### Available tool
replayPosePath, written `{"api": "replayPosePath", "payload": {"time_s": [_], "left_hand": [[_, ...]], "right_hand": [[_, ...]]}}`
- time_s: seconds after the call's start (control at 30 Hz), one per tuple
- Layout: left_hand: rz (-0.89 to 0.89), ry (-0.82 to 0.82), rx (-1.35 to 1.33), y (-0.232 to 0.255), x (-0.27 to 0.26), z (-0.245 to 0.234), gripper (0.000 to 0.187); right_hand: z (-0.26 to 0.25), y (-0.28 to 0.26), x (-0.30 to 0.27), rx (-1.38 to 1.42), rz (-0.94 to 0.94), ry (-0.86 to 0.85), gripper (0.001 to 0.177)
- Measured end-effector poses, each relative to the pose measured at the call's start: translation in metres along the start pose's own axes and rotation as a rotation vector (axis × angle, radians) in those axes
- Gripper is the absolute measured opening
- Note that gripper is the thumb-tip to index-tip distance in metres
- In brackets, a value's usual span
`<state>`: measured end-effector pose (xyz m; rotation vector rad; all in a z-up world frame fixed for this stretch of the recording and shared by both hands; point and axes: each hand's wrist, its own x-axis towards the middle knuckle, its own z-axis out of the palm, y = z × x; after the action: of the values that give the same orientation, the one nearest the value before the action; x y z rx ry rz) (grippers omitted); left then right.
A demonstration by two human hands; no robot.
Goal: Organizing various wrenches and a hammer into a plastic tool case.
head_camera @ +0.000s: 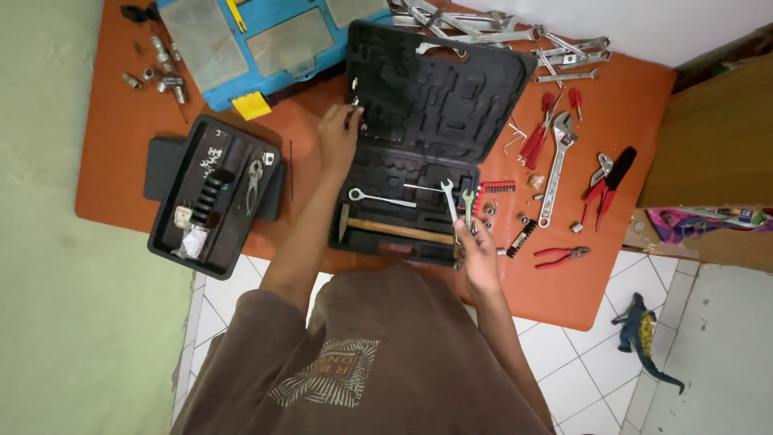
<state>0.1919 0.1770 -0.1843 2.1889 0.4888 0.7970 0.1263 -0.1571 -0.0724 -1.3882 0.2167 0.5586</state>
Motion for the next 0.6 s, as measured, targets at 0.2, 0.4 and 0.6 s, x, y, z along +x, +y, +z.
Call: {"api": "replayPosePath", "payload": {"time_s": [0.2, 0.4, 0.6], "left_hand": [[0.160, -0.034, 0.213, -0.004, 0.008, 0.019, 0.019], [0.230, 0.046, 0.391, -0.021, 0.000, 0.048, 0.013], [0.200, 0.130, 0.321, -0.009, -0.005, 0.039, 0.016]], "right_hand": [[-0.010, 0.006, 0.009, -0.008, 0.012, 0.038, 0.011], [-0.012, 0.005, 0.014, 0.007, 0.018, 0.037, 0.010], [-0.008, -0.011, 0.010, -0.013, 0.017, 0.040, 0.010]]}}
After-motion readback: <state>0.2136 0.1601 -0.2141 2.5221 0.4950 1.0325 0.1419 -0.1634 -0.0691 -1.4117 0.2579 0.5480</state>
